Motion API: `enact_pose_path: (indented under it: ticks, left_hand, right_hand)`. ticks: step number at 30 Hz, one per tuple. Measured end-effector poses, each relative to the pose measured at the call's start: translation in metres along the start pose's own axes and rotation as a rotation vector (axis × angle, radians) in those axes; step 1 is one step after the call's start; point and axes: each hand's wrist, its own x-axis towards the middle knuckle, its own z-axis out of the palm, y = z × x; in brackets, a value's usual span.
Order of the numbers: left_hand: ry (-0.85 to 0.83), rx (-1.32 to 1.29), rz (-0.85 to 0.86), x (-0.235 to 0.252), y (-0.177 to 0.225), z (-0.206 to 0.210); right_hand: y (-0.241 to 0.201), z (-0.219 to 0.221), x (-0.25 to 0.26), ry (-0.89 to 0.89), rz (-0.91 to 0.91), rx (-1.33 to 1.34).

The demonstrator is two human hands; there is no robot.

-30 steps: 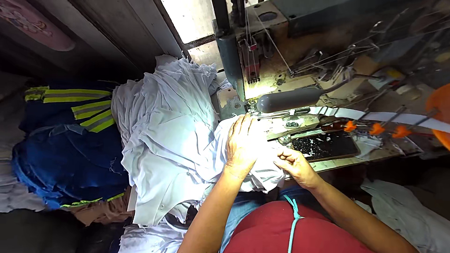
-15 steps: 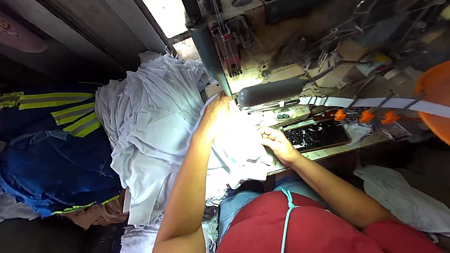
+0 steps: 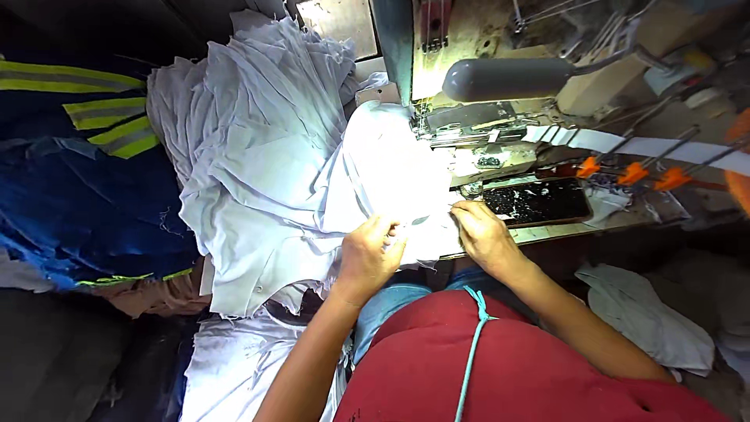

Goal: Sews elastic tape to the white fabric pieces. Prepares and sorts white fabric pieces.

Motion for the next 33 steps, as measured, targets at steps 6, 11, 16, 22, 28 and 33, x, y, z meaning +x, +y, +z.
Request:
enact_pose_path:
  ticks: [6,11,16,22,28,33]
  left_hand:
    - [-0.013,0.066,-0.151,-0.005,-0.004,0.031]
    - [-0.097,-0.236,-0.354,-0.011,-0.005,0.013]
    - [-0.04,0.044,-0.195,-0.007,-0.001,0.041]
    - [-0.03,-0.384,-0.358,-0.015,-0.008,0.042]
    - [-0.111,-0.914,-0.656,-0.022,0.012,0.008]
    - [-0.091,-1.092,-0.757,-0.027,0.014,0.007]
  right_hand:
    - [-0.015,0.023,0.016,0.002,-0.022,-0.27]
    - [-0.007,0.004,0.009,-0.015,0.089,-0.194]
    - [-0.021,-0.048,-0.011,-0.036,0.237,-0.013]
    - [-0.026,-0.06,-0.016,-0.192,0.181,0.427]
    - [-0.042,-0.017,-0.004,-0.123,-0.177,0.118]
    - [-0.054,0.007,0.009,-0.031,-0.269,-0.043]
